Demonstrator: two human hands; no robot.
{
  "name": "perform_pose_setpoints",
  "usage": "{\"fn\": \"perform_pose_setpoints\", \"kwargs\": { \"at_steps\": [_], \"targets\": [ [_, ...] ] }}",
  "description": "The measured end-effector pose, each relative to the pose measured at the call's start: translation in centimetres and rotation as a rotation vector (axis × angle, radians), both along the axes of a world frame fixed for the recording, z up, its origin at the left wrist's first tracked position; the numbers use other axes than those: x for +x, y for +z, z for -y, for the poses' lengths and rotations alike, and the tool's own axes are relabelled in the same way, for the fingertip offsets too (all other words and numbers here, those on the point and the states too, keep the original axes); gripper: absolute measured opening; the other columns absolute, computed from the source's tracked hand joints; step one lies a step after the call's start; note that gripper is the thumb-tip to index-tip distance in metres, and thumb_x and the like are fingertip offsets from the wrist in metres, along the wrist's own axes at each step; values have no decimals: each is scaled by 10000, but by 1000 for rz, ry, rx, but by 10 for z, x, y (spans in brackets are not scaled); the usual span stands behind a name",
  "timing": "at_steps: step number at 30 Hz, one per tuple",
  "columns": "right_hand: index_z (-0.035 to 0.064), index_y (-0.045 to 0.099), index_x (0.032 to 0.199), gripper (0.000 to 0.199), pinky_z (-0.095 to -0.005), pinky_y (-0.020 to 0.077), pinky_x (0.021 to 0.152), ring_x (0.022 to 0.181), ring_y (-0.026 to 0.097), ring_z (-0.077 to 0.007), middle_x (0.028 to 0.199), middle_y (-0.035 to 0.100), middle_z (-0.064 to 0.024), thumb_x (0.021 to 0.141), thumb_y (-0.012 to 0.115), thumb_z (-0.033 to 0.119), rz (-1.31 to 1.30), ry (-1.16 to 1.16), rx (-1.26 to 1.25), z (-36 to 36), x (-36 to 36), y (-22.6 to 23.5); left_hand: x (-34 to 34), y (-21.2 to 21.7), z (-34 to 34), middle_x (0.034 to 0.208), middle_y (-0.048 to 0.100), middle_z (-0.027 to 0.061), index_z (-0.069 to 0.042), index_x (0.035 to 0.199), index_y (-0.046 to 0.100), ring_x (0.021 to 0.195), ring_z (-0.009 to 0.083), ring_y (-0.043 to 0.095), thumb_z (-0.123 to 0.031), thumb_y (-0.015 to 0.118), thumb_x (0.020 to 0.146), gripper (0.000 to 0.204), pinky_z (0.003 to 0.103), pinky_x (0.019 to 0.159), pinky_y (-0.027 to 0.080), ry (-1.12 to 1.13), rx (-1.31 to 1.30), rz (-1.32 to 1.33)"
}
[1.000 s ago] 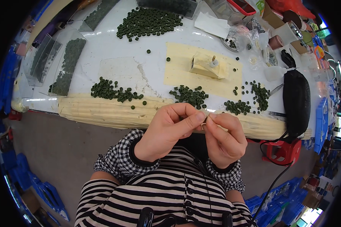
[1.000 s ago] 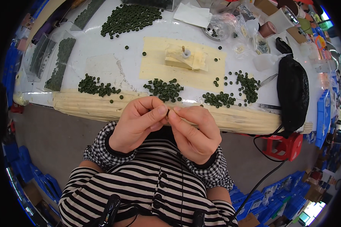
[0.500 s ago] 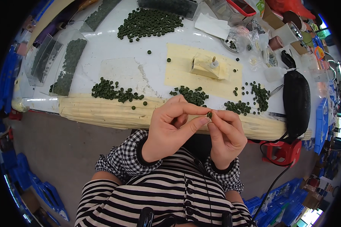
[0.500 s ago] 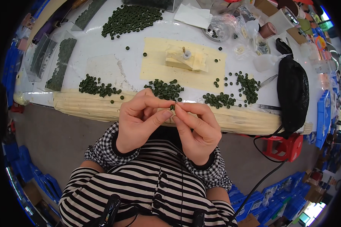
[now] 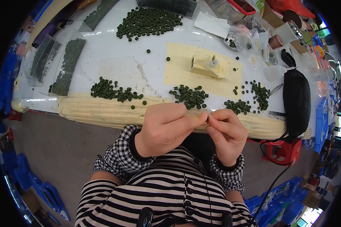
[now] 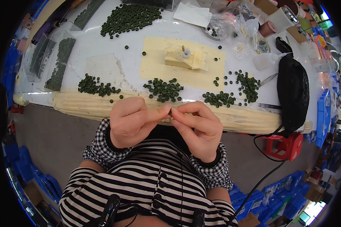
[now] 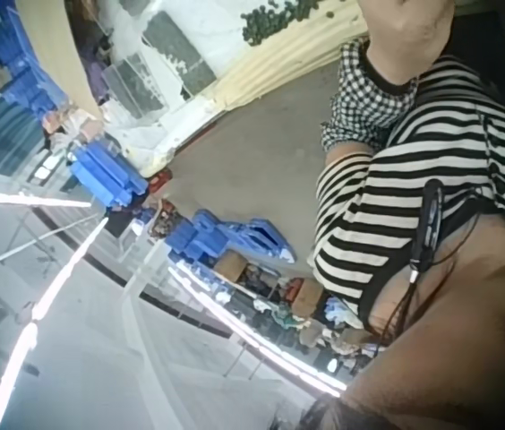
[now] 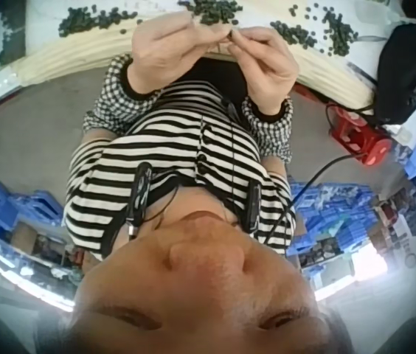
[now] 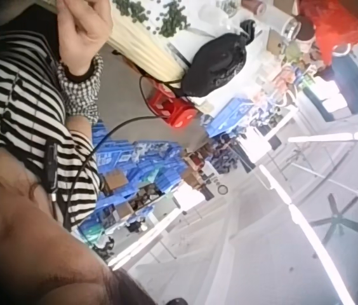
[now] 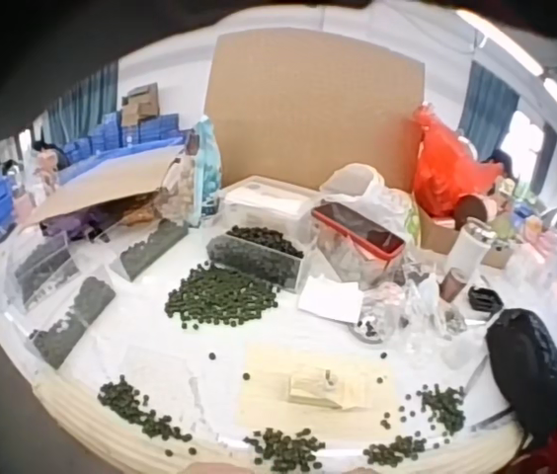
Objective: Sort and inspect small green plastic components at a factory workbench.
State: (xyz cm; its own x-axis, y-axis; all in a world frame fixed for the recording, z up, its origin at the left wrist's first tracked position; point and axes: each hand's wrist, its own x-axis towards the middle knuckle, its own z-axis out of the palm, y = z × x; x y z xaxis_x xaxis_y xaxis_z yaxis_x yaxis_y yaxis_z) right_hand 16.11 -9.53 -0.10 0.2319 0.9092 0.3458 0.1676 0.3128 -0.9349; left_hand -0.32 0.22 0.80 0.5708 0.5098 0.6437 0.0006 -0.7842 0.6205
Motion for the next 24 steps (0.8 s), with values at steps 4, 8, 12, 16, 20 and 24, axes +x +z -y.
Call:
{"fn": "perform_pose_setpoints", "kwargs": {
  "at_steps": [4, 8, 12, 16, 20, 24],
  "targets": [
    [1, 699, 1020, 273, -239, 477, 685, 813, 599, -168, 930, 632, -114, 765, 685, -96, -165, -14, -57, 1, -3, -5, 5, -5, -4, 560, 381, 14, -65, 956, 722, 425, 145, 369, 29, 762, 640, 332, 276, 393, 269, 12, 116, 24],
    [5, 699, 1024, 282, -237, 472, 661, 777, 594, -165, 898, 631, -109, 760, 687, -95, 174, -83, 82, 3, -6, -2, 4, -6, -3, 574, 439, -11, -54, 947, 723, 471, 93, 394, 32, 761, 674, 289, 244, 426, 276, -79, -219, 65],
    [11, 697, 1040, 300, -237, 464, 646, 759, 582, -158, 891, 633, -104, 759, 687, -91, 270, -120, 164, 0, -10, 2, 3, -11, 4, 624, 510, -22, -43, 939, 724, 532, 40, 403, 25, 753, 725, 227, 205, 467, 272, -168, -700, 139],
    [-6, 690, 1047, 296, -231, 458, 649, 759, 582, -159, 900, 636, -106, 766, 673, -97, 133, -86, 78, 0, -7, 3, 5, -9, 2, 639, 511, -18, -35, 939, 723, 536, 28, 382, 19, 754, 736, 212, 194, 475, 249, -90, -528, 100],
    [-19, 686, 1046, 290, -224, 456, 655, 762, 584, -161, 904, 639, -109, 769, 665, -103, 76, -124, 68, 0, -12, 0, 4, -10, 3, 609, 462, -40, -38, 941, 725, 529, 25, 354, 11, 757, 733, 217, 197, 475, 234, -71, -642, 108],
    [-23, 686, 1042, 290, -223, 459, 658, 762, 588, -158, 896, 641, -108, 764, 668, -105, 152, -145, 96, -1, -11, -2, 5, -10, 4, 592, 416, -51, -40, 954, 727, 527, 27, 335, 6, 757, 733, 227, 201, 481, 226, -60, -641, 109]
  ]
}}
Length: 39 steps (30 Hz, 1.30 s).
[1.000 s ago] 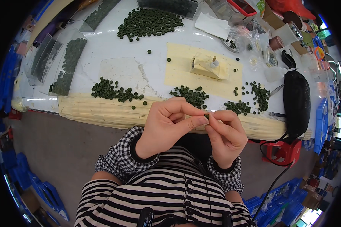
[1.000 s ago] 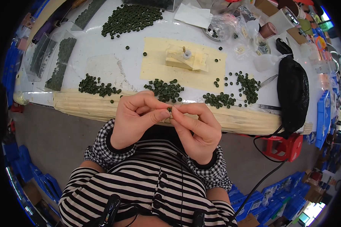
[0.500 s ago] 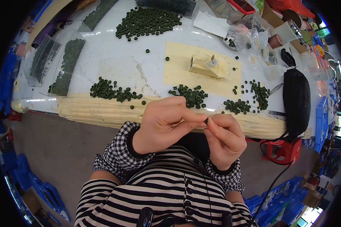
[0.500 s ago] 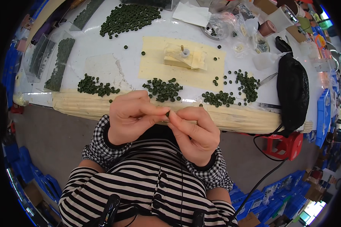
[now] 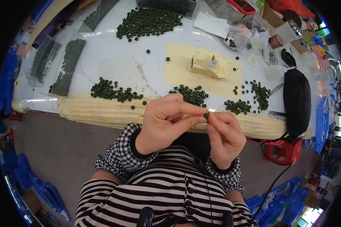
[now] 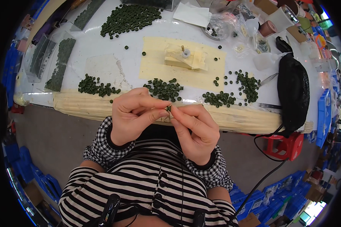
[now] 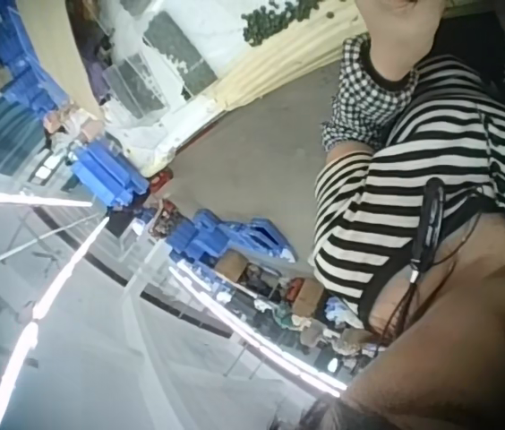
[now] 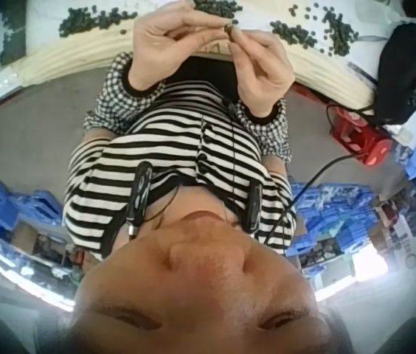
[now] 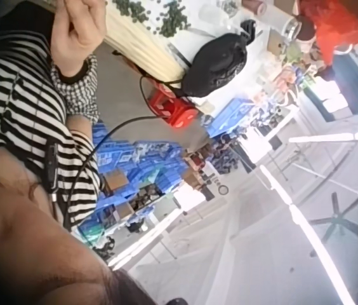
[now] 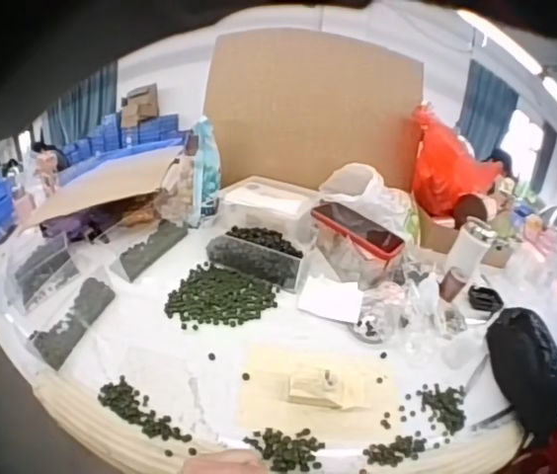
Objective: Sort and inspect small green plastic components at a factory workbench.
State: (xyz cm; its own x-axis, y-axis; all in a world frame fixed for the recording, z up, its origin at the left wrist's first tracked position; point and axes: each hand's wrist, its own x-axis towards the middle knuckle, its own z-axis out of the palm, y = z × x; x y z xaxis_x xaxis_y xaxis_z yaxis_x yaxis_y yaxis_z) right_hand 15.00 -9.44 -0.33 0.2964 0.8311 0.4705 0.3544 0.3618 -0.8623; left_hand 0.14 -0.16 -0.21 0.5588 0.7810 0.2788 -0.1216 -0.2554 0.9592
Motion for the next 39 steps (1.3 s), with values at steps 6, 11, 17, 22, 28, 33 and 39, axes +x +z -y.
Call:
{"fn": "perform_pose_setpoints", "kwargs": {
  "at_steps": [6, 11, 17, 22, 28, 33, 39],
  "targets": [
    [-10, 690, 1045, 319, -228, 462, 659, 755, 594, -161, 890, 643, -98, 742, 680, -109, 65, -11, 28, -1, 0, 0, 1, -1, 0, 590, 397, -57, -39, 960, 727, 536, 33, 332, 3, 756, 735, 231, 204, 495, 230, 0, -41, 33],
    [-3, 693, 1046, 322, -230, 465, 664, 756, 595, -163, 894, 644, -96, 741, 682, -106, 100, -10, 29, -2, 1, 1, 2, -5, 0, 573, 392, -47, -66, 957, 730, 517, 47, 325, -31, 746, 761, 199, 213, 468, 236, 38, 6, 29],
    [3, 693, 1049, 305, -231, 468, 666, 757, 597, -164, 901, 643, -99, 763, 672, -101, 49, 31, -20, -3, 2, 5, 3, -2, -1, 584, 496, -17, -56, 956, 729, 529, 57, 403, -13, 738, 758, 203, 215, 461, 294, 98, 278, 10],
    [7, 690, 1059, 320, -230, 472, 665, 763, 598, -165, 900, 642, -97, 759, 677, -104, 72, 21, 11, -2, -1, 4, 1, -5, -4, 595, 494, -23, -44, 934, 731, 517, 46, 386, 13, 749, 738, 205, 207, 465, 262, -15, 50, 45],
    [13, 689, 1066, 347, -229, 474, 656, 756, 597, -166, 884, 636, -90, 743, 689, -112, 135, -16, 31, -2, -2, 2, 1, -6, -4, 580, 482, -33, -54, 937, 734, 509, 42, 375, 7, 751, 739, 208, 205, 466, 253, 6, 89, 32],
    [15, 688, 1072, 354, -223, 470, 648, 754, 595, -161, 878, 633, -86, 743, 689, -115, 140, -18, 42, -2, -3, 4, 0, -3, -4, 578, 475, -31, -60, 940, 735, 504, 45, 372, -3, 754, 740, 209, 211, 462, 252, -5, 107, 19],
    [9, 697, 1017, 310, -270, 470, 671, 762, 588, -205, 863, 629, -86, 721, 701, -83, 221, -31, -34, -6, 1, 1, -3, 1, -7, 591, 490, 12, -50, 918, 722, 497, 86, 406, -7, 734, 748, 175, 235, 451, 290, 69, 207, -146]
  ]
}}
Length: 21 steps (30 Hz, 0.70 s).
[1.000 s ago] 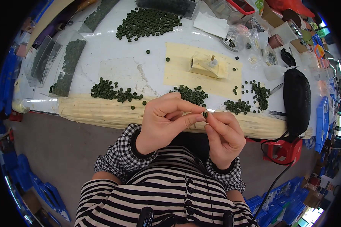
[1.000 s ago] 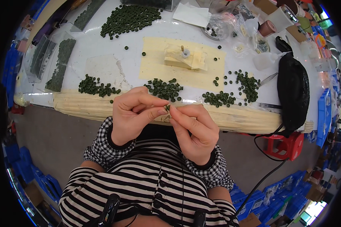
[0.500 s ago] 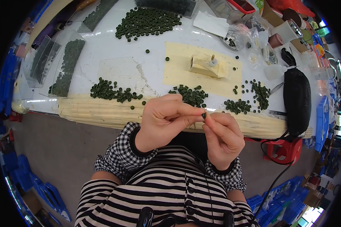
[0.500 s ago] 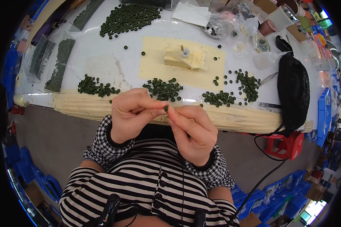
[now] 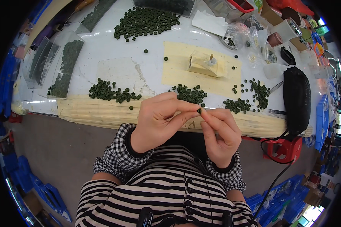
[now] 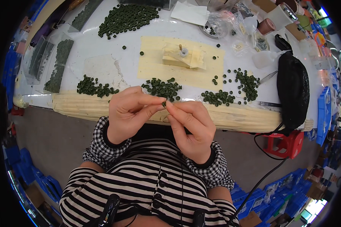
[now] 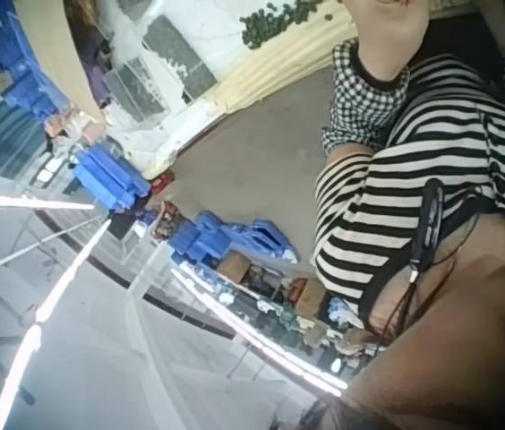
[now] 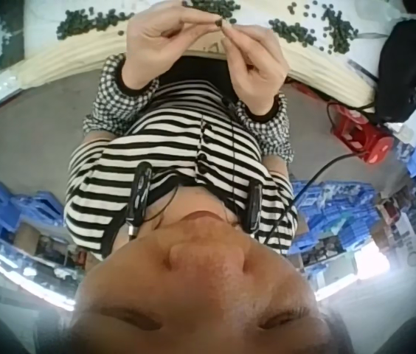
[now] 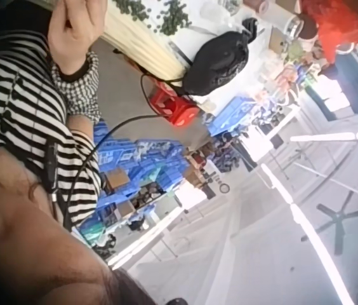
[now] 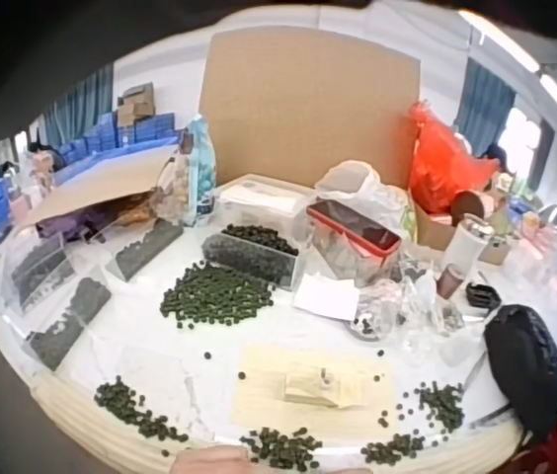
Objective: Sort and inspect small green plastic components at a factory workbench.
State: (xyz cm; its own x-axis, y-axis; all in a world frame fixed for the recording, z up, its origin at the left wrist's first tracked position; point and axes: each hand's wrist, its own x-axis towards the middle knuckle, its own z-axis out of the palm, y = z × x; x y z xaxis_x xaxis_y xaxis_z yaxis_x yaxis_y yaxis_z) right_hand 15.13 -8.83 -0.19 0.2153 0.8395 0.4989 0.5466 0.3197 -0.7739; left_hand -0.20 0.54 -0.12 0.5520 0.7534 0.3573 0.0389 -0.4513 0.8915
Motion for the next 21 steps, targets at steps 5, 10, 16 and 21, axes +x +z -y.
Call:
{"fn": "perform_pose_setpoints", "kwargs": {
  "at_steps": [5, 10, 16, 21],
  "targets": [
    [22, 686, 910, 202, -329, 435, 704, 778, 544, -240, 829, 605, -68, 717, 710, -34, 310, -288, -1, -4, 17, -9, 0, -2, -6, 576, 408, -23, -48, 944, 705, 488, 63, 322, 6, 716, 763, 188, 229, 454, 241, 181, 154, -158],
    [56, 670, 870, 128, -371, 389, 795, 832, 506, -244, 822, 587, -42, 749, 710, 48, 590, -444, -106, -3, 30, -8, -12, 8, -7, 660, 480, -18, -35, 1085, 599, 541, 90, 416, -20, 602, 872, 213, 230, 515, 370, 90, -224, -97],
    [65, 664, 870, 126, -384, 373, 830, 846, 495, -249, 836, 586, -36, 752, 708, 64, 574, -337, -137, -4, 26, -6, -13, 22, -6, 1029, 567, 84, 21, 1203, 467, 971, 151, 533, -71, 436, 974, 249, 226, 830, 451, 22, -1138, 720],
    [59, 659, 866, 121, -369, 372, 813, 843, 493, -245, 823, 586, -38, 753, 702, 53, 608, -365, -141, -7, 24, -5, -12, 29, -6, 1219, 513, 220, 48, 1222, 455, 1077, 207, 556, -34, 401, 981, 261, 236, 896, 494, 42, -1307, 780]
  ]
}}
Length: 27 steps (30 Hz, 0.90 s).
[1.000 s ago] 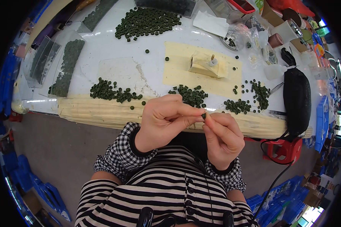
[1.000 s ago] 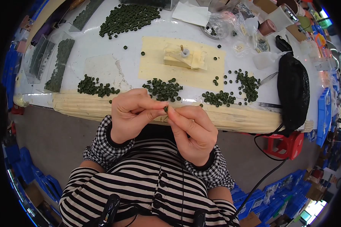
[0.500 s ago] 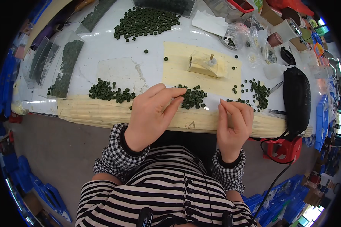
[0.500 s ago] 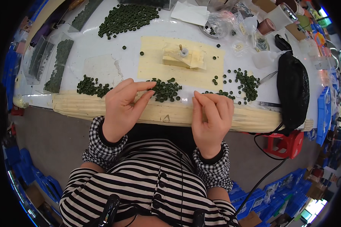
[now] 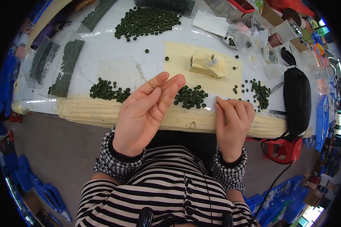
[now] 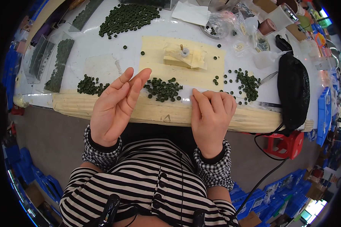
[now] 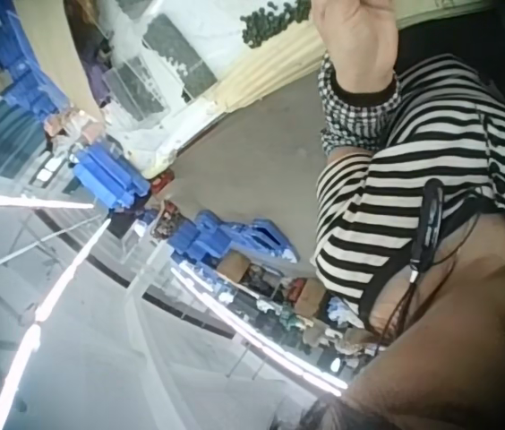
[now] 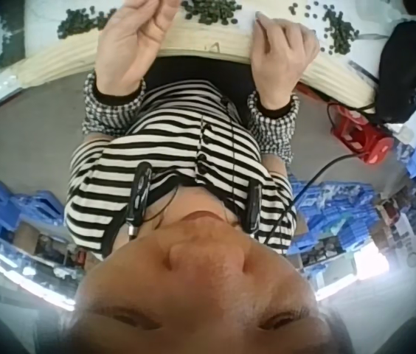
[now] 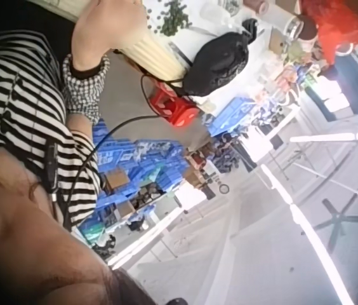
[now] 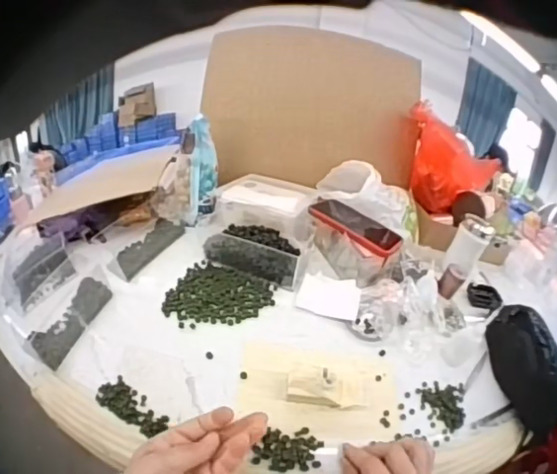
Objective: Sort and inspect small green plastic components at a factory workbench.
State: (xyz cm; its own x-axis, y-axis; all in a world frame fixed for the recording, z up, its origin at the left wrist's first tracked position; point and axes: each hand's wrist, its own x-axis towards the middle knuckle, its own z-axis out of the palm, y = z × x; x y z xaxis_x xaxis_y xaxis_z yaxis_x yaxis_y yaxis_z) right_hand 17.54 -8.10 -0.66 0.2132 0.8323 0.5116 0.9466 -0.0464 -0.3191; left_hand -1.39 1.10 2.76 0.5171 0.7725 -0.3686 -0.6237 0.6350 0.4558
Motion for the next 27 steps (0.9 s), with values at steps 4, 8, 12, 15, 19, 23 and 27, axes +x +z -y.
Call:
{"fn": "perform_pose_setpoints", "kwargs": {
  "at_steps": [4, 8, 12, 15, 19, 23, 27],
  "targets": [
    [37, 645, 853, 107, -351, 373, 772, 823, 490, -235, 803, 589, -46, 758, 691, 26, 11, 0, 6, 0, 0, 3, -3, -8, 2, 938, 617, 82, -22, 1145, 545, 745, 87, 582, -172, 405, 1012, 244, 144, 651, 473, -52, -27, 30],
    [39, 627, 822, 103, -367, 391, 791, 824, 511, -254, 816, 584, -50, 754, 704, 42, -60, 20, -16, 0, 0, 4, -1, -20, 5, 599, 473, -67, -86, 1051, 606, 466, 28, 381, -299, 371, 1026, 318, 144, 476, 322, -245, 124, 110],
    [18, 627, 814, 133, -337, 439, 677, 738, 552, -253, 784, 618, -72, 725, 710, -36, -314, 56, 129, 2, -7, 1, 11, -12, 14, 682, 375, -55, 38, 1250, 495, 560, 38, 328, -252, 354, 1031, 390, 186, 538, 304, -273, 70, 6],
    [4, 637, 819, 149, -311, 454, 628, 697, 580, -242, 768, 639, -84, 712, 713, -66, -415, 116, 202, 2, -11, 7, 14, -15, 17, 762, 438, -32, 69, 1345, 389, 641, 48, 402, -214, 367, 1024, 428, 188, 609, 366, -333, 96, 46],
    [-7, 650, 833, 135, -292, 458, 641, 696, 600, -214, 769, 654, -86, 725, 716, -55, -598, 173, 206, 8, -15, 12, 18, -12, 17, 870, 585, 9, 27, 1340, 414, 728, 54, 532, -160, 430, 1004, 385, 179, 658, 448, -350, 107, 1],
    [-9, 651, 837, 125, -283, 459, 661, 704, 605, -191, 775, 663, -88, 738, 720, -43, -781, 210, 182, 12, -19, 13, 13, -29, 18, 969, 652, 77, -7, 1253, 517, 795, 85, 614, -122, 495, 977, 300, 194, 706, 511, -375, 141, 49],
    [-7, 655, 842, 130, -279, 457, 677, 719, 613, -190, 791, 670, -91, 736, 721, -45, -856, 232, 172, 13, -21, 13, 13, -30, 19, 879, 643, 41, -15, 1171, 584, 748, 70, 580, -118, 505, 972, 238, 190, 676, 486, -380, 126, 49]
  ]
}}
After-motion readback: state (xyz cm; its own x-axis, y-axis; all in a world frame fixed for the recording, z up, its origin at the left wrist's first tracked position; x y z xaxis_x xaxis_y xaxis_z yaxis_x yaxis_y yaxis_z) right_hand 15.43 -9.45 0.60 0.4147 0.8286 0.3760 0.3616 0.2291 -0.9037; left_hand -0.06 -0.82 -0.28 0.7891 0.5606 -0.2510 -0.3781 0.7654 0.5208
